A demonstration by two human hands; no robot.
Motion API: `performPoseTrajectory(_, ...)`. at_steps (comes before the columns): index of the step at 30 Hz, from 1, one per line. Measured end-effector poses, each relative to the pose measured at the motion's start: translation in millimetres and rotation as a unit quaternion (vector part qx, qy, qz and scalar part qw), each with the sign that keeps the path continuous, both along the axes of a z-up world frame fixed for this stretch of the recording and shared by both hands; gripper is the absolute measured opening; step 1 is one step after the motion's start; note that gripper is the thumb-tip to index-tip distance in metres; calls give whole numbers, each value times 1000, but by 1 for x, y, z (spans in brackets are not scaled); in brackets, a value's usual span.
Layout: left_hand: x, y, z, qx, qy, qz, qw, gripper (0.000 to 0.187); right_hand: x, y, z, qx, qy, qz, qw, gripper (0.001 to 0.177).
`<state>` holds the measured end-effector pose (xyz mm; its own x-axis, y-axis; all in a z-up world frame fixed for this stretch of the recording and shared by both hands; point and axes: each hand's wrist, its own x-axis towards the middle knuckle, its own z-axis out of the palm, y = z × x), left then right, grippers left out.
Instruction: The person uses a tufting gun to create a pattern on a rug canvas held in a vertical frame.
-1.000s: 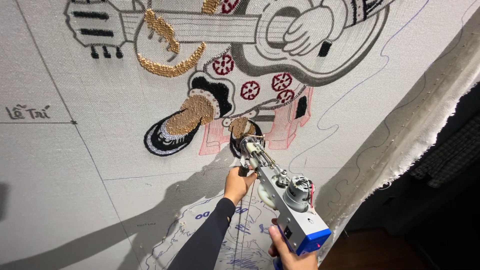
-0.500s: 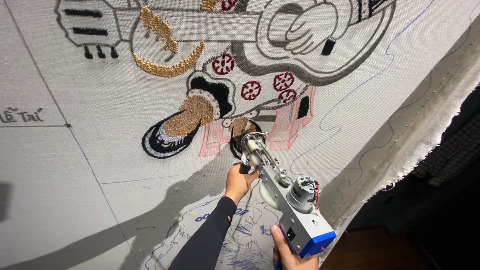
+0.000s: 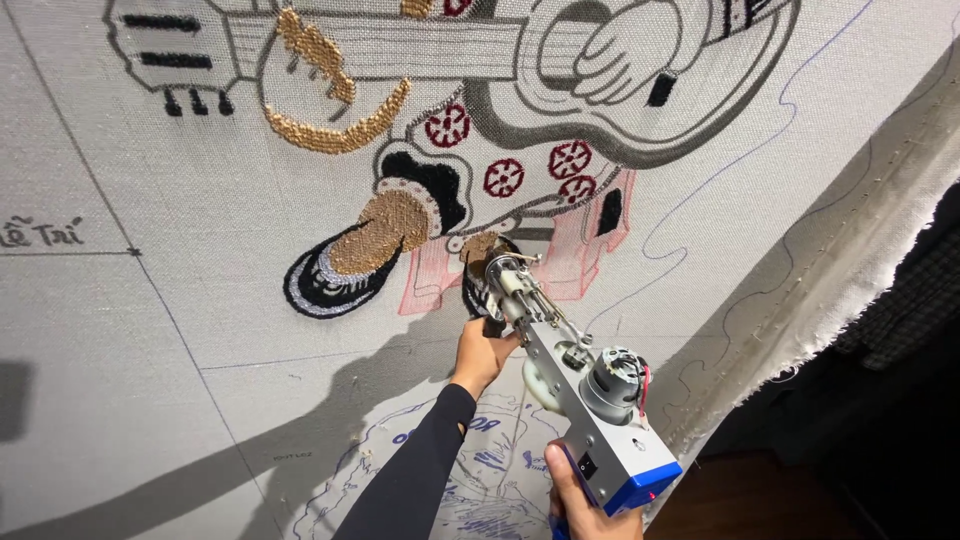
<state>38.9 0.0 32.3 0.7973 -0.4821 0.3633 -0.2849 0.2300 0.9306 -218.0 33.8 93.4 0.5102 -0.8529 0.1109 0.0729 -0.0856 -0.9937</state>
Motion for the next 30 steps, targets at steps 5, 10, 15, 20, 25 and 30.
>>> performPoseTrajectory(5,20,-21,-34,21,-1,17,1000,24,1,-5,-6,12,-5,-1,1000,28)
performPoseTrajectory(10,5,-4,-1,-42,-8,-3,999,25,0,-3,2,29,3,-8,1000,30)
performPoseTrajectory(15,17,-13,-9,2,-21,11,1000,24,2,-9,4,39,28,2,999,29)
performPoseTrajectory(20,22,-16,-11,-18,-16,-7,1000,24,3,-8,6,39,27,0,999,29)
performPoseTrajectory(25,15,-10,9,-12,-4,-11,1000,24,2,-10,4,17,20,11,1000,27)
performPoseTrajectory(30,10,-5,21,-41,4,-47,998,25,3,-12,3,-2,-21,24,999,24)
